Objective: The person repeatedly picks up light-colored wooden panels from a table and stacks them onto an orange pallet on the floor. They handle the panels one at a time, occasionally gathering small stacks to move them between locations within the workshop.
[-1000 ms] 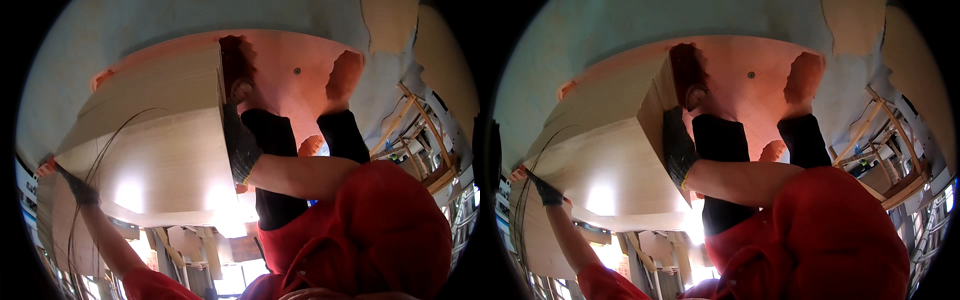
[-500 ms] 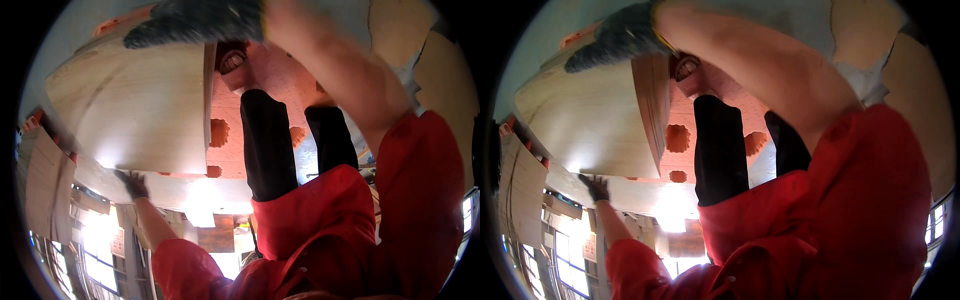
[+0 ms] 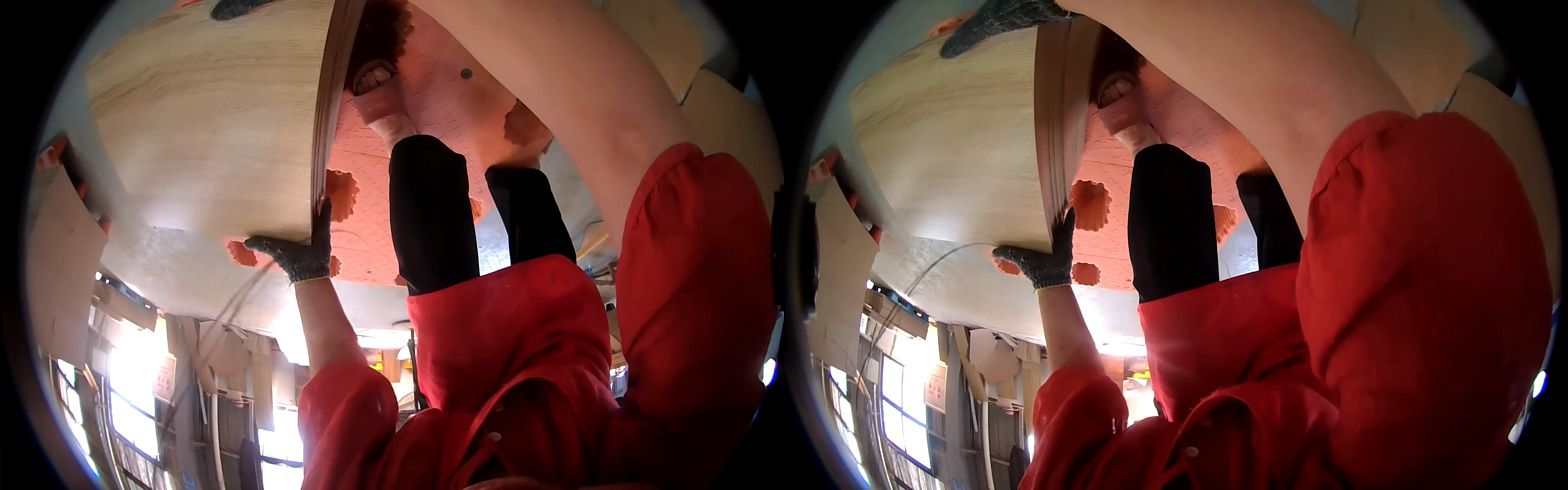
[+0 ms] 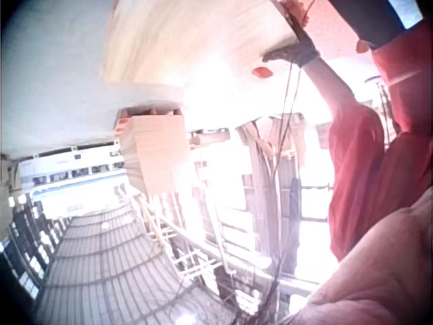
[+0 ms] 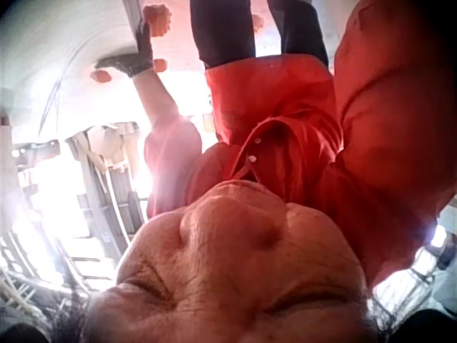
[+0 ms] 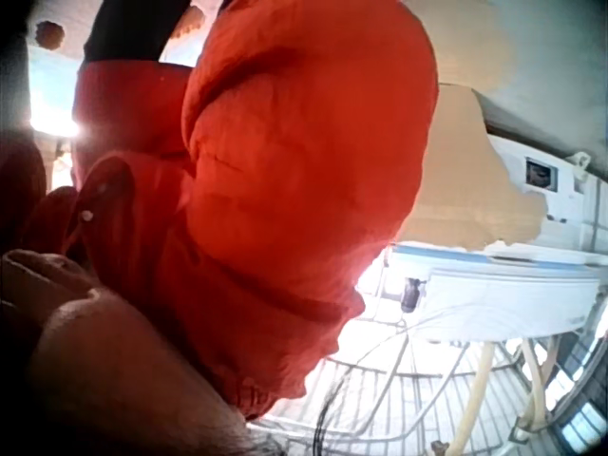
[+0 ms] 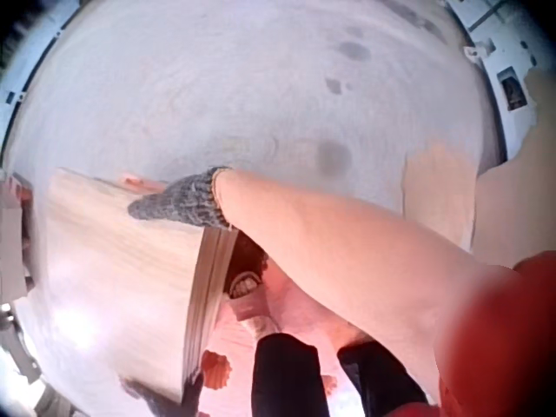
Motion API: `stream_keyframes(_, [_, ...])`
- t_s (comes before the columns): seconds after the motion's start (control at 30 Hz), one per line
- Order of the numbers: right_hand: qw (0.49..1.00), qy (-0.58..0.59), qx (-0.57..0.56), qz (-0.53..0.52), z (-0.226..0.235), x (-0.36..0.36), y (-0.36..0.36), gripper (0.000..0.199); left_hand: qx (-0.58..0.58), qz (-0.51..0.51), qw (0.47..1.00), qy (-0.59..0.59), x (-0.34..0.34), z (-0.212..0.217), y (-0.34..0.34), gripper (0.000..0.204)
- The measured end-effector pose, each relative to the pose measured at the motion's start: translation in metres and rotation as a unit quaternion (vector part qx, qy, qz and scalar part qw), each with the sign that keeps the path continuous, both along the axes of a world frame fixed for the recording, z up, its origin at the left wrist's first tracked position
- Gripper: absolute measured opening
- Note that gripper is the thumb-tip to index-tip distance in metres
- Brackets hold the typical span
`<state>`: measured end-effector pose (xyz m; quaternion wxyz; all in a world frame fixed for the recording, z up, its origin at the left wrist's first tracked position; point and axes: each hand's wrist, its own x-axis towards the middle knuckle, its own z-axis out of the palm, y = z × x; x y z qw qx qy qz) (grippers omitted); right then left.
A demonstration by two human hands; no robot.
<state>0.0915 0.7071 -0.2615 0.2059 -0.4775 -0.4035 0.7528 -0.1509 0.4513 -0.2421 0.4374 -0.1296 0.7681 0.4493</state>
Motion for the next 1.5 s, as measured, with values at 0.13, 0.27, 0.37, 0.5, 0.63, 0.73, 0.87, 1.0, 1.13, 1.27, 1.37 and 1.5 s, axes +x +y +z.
stream_keyframes(0.13, [0.962, -0.058, -0.133, -0.232, 0.014, -0.002, -0.021, 0.048, 0.016, -0.086, 0.992, -0.090, -0.090, 0.002, -0.018, 0.078])
stream_keyframes(0.27, [0.834, -0.032, -0.350, -0.425, 0.008, -0.045, -0.098, 0.047, -0.097, -0.213, 0.948, 0.216, -0.195, 0.020, 0.006, 0.077])
stream_keyframes(0.37, [0.671, 0.048, -0.577, -0.463, 0.005, -0.099, -0.176, 0.043, -0.119, -0.358, 0.888, 0.261, -0.272, 0.035, 0.085, 0.084])
stream_keyframes(0.5, [0.625, 0.086, -0.640, -0.438, -0.055, -0.171, -0.269, 0.048, -0.120, -0.375, 0.916, -0.074, -0.364, 0.011, 0.157, 0.083])
stream_keyframes(0.63, [0.753, 0.270, -0.486, -0.351, -0.062, -0.213, -0.294, 0.043, -0.070, -0.622, 0.771, -0.115, -0.462, -0.042, 0.128, 0.052])
stream_keyframes(0.73, [0.516, 0.303, -0.677, -0.429, -0.066, -0.205, -0.278, 0.036, -0.028, -0.563, 0.796, -0.222, -0.462, -0.071, 0.127, 0.047])
stream_keyframes(0.87, [0.722, 0.289, -0.612, -0.143, -0.086, -0.211, -0.288, 0.041, -0.026, -0.357, 0.837, -0.414, -0.438, -0.072, 0.150, 0.050])
stream_keyframes(1.0, [0.370, 0.496, -0.713, -0.330, -0.089, -0.210, -0.287, 0.041, -0.144, -0.294, 0.917, -0.229, -0.402, -0.066, 0.162, 0.051])
stream_keyframes(1.13, [0.401, 0.503, -0.707, -0.295, -0.085, -0.216, -0.289, 0.041, -0.117, -0.049, 0.935, -0.330, -0.525, -0.066, 0.109, 0.061])
stream_keyframes(1.27, [0.465, 0.481, -0.677, -0.307, -0.097, -0.218, -0.293, 0.041, -0.230, -0.012, 0.956, -0.180, -0.481, -0.084, 0.125, 0.062])
stream_keyframes(1.37, [0.512, 0.459, -0.651, -0.324, -0.106, -0.214, -0.289, 0.041, -0.285, -0.185, 0.940, 0.022, -0.399, -0.073, 0.169, 0.062])
stream_keyframes(1.5, [0.695, 0.249, -0.599, -0.309, -0.117, -0.195, -0.287, 0.041, -0.110, -0.199, 0.970, 0.081, -0.373, -0.035, 0.114, 0.060])
